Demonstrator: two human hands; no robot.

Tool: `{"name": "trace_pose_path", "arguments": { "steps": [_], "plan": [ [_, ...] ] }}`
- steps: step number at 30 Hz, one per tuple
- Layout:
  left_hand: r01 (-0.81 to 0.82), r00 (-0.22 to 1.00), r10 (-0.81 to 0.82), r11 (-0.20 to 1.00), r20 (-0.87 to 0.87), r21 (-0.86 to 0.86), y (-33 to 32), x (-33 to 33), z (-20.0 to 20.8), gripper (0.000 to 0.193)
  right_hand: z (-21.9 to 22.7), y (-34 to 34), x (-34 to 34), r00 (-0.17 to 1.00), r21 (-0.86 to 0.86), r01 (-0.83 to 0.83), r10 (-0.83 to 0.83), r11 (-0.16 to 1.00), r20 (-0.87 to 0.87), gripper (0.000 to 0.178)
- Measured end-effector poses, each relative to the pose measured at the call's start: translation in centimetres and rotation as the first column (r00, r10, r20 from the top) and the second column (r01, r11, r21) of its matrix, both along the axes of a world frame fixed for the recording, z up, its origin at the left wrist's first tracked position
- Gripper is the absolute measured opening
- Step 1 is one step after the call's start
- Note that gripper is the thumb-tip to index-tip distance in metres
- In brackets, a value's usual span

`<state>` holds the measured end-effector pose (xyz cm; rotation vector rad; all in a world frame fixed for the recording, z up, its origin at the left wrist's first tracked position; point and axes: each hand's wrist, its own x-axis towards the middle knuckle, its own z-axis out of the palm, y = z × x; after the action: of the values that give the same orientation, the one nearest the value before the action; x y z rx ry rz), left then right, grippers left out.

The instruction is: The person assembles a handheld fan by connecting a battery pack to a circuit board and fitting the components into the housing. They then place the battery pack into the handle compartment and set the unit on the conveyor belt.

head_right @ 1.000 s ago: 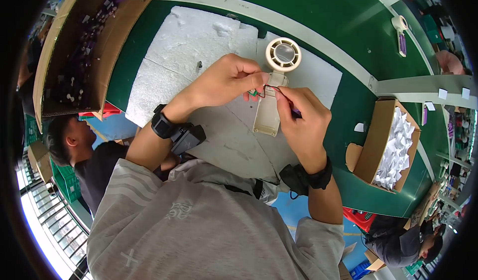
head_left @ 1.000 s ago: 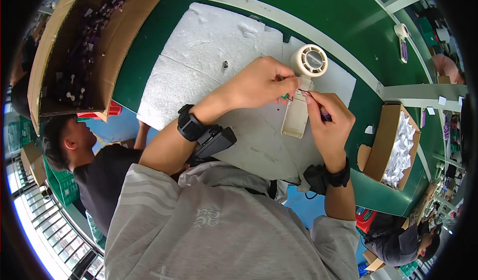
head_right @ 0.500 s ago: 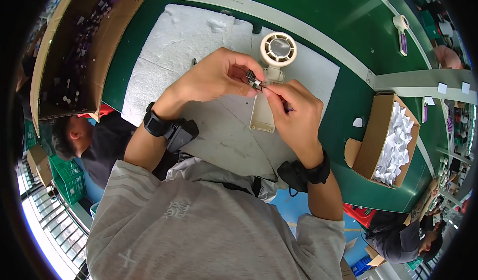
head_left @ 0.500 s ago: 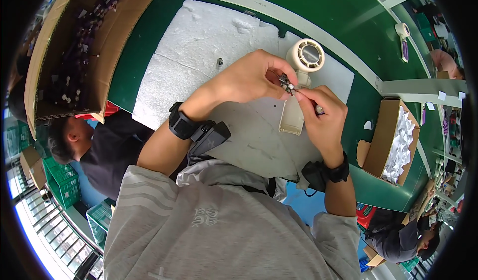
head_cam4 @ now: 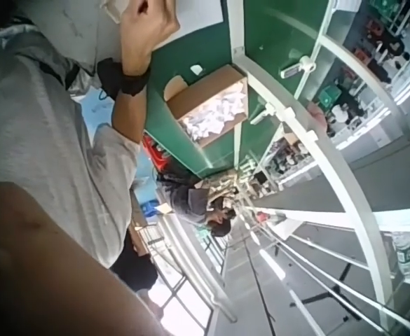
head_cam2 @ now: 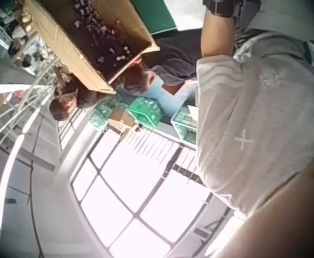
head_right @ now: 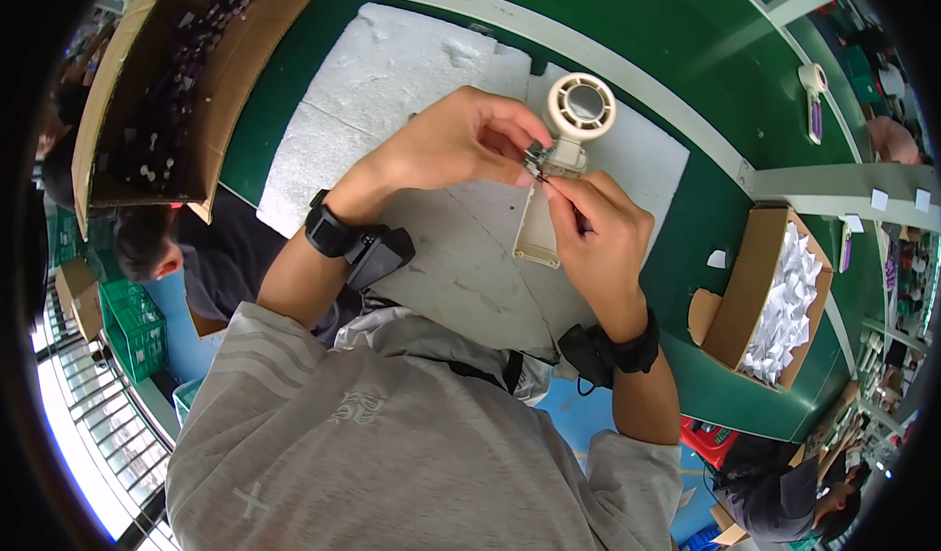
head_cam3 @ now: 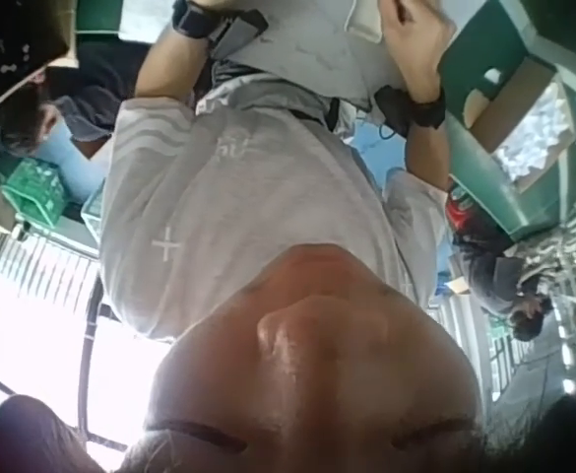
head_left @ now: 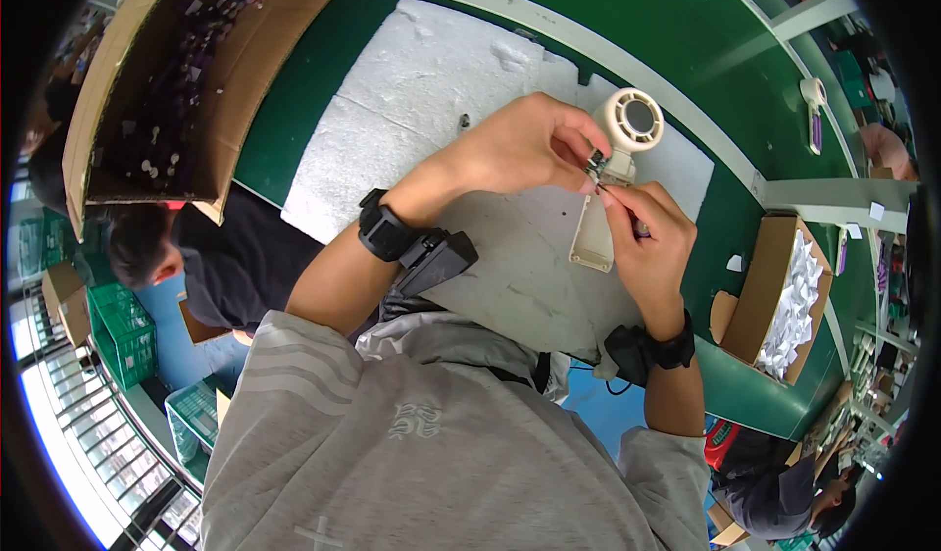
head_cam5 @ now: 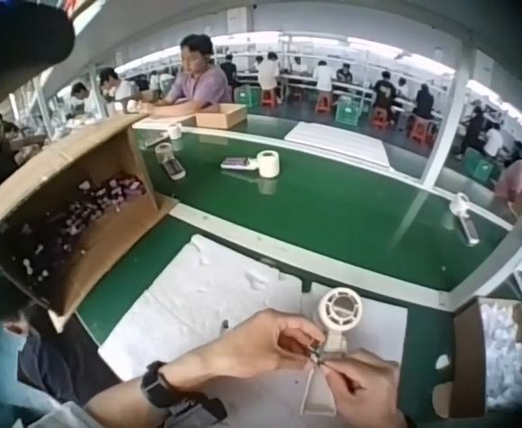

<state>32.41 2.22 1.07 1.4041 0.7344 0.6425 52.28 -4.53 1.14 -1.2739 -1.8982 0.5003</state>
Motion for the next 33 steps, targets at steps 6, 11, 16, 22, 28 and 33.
{"name": "trace_pose_path", "arguments": {
  "steps": [6,11,16,22,28,33],
  "plan": [
    [-0.033,0.995,0.052,0.979,-0.085,0.203,-0.6,-0.1,0.7,0.034,0.0,0.0,-0.2,0.999,0.100,-0.045,0.043,0.994,0.020,0.008],
    [-0.034,0.992,0.087,0.888,-0.095,0.458,-1.1,0.9,0.1,0.038,0.0,-0.2,0.0,0.997,-0.028,0.081,-0.081,0.996,0.007,0.015],
    [-0.101,0.992,0.125,0.862,-0.015,0.497,-1.6,1.0,-0.2,0.037,1.1,-0.4,-1.5,0.986,-0.111,0.161,-0.164,0.981,-0.020,0.022],
    [-0.097,0.995,0.103,0.847,0.017,0.522,-0.7,1.2,-0.7,0.032,0.6,-0.1,-0.7,0.985,-0.142,0.169,-0.173,0.975,-0.019,0.026],
    [-0.104,0.990,0.139,0.840,-0.026,0.532,-0.7,0.7,-0.5,0.026,0.4,0.5,-0.9,0.980,0.005,0.198,-0.198,0.980,0.033,0.031],
    [-0.117,0.984,0.173,0.822,-0.049,0.557,-0.9,1.3,-1.0,0.024,0.2,0.3,-0.4,0.985,0.071,0.162,-0.165,0.984,0.053,0.033]
  ]
}}
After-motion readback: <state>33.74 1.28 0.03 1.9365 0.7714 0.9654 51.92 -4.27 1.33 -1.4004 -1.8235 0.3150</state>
